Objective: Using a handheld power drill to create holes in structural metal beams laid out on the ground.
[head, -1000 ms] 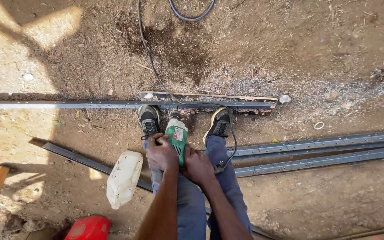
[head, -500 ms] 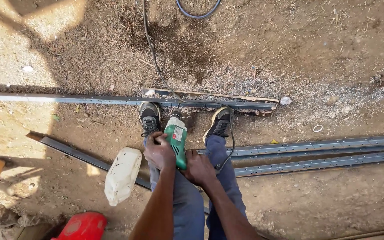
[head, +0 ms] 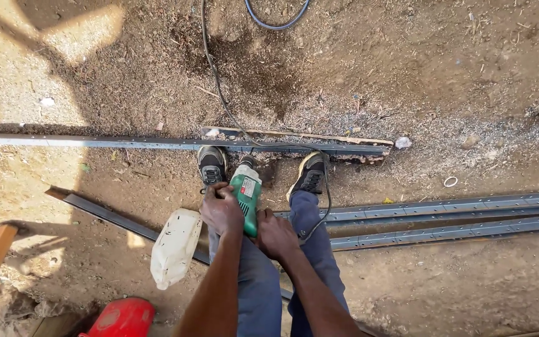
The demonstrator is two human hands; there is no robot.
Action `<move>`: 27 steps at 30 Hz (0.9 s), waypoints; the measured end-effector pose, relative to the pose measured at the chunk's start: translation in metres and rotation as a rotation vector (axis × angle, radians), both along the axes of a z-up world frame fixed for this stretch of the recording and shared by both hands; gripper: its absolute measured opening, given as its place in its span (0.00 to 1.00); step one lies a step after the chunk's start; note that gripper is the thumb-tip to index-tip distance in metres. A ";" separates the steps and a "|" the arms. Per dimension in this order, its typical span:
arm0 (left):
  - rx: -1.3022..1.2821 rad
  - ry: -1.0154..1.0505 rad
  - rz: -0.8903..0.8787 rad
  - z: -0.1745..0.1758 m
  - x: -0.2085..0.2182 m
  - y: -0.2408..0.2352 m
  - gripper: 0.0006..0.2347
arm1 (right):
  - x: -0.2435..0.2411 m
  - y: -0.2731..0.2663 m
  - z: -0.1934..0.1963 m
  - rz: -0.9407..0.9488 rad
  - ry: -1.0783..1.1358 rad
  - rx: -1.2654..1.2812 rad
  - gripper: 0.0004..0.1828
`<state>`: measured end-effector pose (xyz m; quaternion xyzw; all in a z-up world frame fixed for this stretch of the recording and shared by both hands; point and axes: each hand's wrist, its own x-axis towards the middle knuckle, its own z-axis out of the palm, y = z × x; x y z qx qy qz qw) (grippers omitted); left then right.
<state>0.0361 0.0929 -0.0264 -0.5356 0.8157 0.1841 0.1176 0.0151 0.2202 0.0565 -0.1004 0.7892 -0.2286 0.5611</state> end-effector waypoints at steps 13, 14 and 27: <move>-0.054 -0.093 -0.085 -0.003 0.006 -0.003 0.09 | 0.009 0.005 -0.007 0.010 0.071 -0.031 0.21; -0.051 -0.095 -0.092 0.000 0.007 -0.003 0.09 | 0.011 0.006 -0.006 0.004 0.070 -0.028 0.21; -0.047 -0.199 -0.421 0.029 -0.017 -0.015 0.07 | -0.031 -0.004 0.036 0.083 0.149 -0.058 0.21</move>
